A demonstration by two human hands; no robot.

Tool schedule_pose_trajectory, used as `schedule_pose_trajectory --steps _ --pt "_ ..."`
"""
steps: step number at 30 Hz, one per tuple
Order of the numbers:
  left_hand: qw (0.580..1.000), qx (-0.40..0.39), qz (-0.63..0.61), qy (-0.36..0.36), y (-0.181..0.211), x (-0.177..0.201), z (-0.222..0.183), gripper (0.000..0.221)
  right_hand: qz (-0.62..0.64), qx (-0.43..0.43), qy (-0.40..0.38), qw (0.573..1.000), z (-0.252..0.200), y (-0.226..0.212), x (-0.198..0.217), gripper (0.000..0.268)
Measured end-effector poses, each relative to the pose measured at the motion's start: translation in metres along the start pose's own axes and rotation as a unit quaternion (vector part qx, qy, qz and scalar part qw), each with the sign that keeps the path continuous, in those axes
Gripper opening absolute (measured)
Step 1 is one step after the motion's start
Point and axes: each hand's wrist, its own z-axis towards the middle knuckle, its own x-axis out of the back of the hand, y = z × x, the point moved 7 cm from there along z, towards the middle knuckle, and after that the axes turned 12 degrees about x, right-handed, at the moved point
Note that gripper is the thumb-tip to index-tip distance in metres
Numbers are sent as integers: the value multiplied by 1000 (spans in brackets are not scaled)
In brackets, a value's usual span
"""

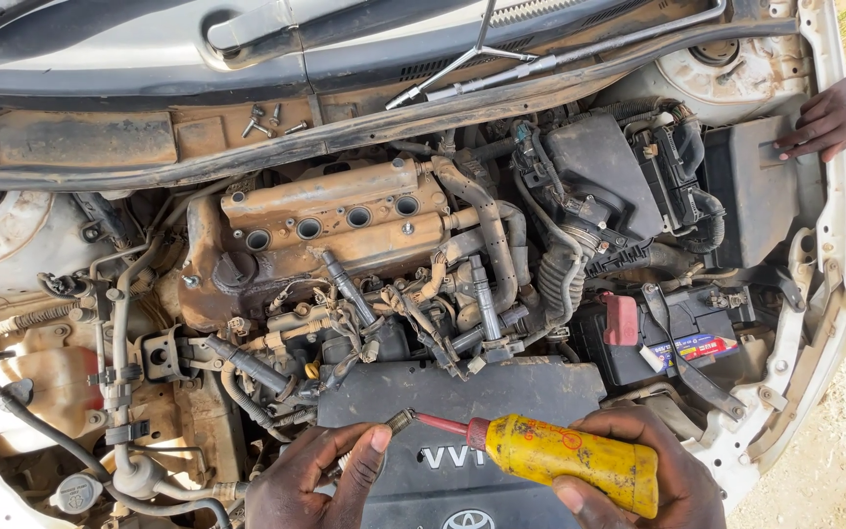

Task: Removing ignition coils and spark plugs from a car engine using hand tools

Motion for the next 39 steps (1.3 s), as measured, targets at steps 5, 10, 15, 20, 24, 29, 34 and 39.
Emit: schedule_pose_trajectory --steps 5,10,15,20,24,29,34,39 --pt "1000 -12 -11 -8 0 2 0 28 -28 31 -13 999 2 -9 -2 39" --pt "1000 -24 -1 -9 -5 -2 4 32 -39 -27 1 999 2 -2 0 44" --pt "997 -53 -59 7 5 5 3 31 -33 34 -16 999 7 -13 -1 40" --pt "993 -90 -75 19 2 2 5 37 -40 5 1 999 7 -14 -1 41" --pt "980 -186 -53 38 7 2 3 37 -48 -8 2 999 6 -12 0 42" --pt "960 -239 -56 135 14 12 -10 29 -33 -4 12 999 3 -11 -2 40" --pt "936 -310 -74 153 26 22 -22 29 -34 17 10 999 4 -11 -3 40" --pt "931 -317 -54 175 28 22 -25 26 -27 14 4 1000 4 -10 -4 40"
